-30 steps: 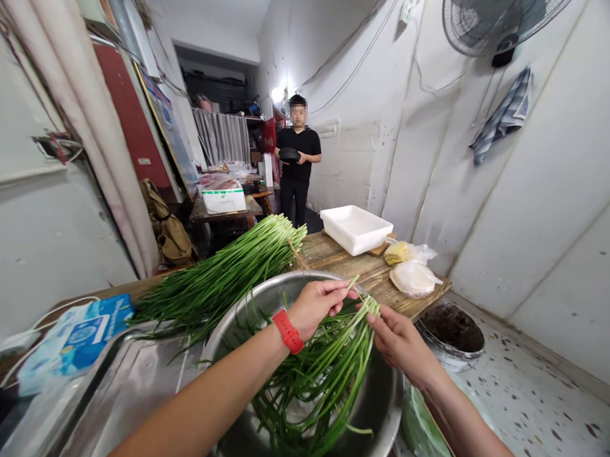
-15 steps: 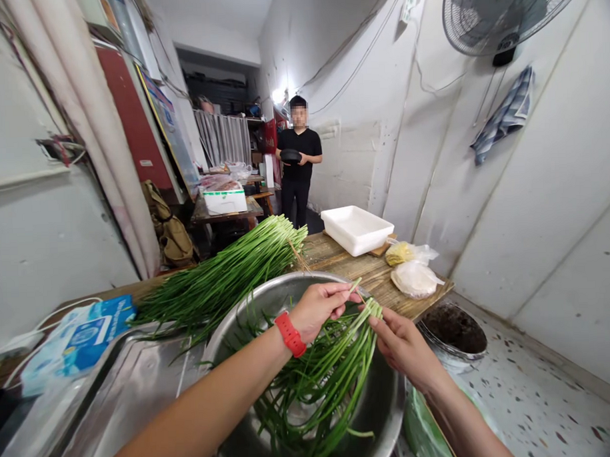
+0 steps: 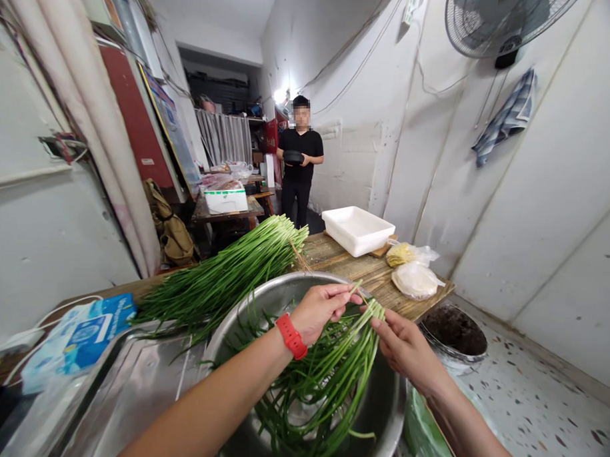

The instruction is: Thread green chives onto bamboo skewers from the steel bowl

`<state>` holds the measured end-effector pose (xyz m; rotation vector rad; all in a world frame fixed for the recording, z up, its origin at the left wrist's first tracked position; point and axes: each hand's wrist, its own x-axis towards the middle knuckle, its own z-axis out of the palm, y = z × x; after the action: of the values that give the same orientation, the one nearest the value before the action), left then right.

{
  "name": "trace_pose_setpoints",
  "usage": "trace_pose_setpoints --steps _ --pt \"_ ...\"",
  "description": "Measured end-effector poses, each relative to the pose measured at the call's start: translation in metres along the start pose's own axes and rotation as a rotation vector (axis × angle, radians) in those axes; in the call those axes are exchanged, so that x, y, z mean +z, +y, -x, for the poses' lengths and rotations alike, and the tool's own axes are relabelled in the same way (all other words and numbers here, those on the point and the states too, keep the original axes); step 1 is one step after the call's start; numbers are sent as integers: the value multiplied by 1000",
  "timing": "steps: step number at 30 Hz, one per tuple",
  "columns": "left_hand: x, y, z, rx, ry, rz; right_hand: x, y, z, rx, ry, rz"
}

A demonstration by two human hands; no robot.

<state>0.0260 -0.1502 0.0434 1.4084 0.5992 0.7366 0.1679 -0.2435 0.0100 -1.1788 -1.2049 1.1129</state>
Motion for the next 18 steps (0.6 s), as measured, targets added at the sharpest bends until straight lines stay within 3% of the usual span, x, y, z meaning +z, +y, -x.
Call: trace_pose_setpoints --steps 3,18 --pt "-1 -1 0 0 0 22 0 -1 1 18 -51 -71" --pt "0 -1 1 -6 17 16 -1 2 0 31 -48 -71"
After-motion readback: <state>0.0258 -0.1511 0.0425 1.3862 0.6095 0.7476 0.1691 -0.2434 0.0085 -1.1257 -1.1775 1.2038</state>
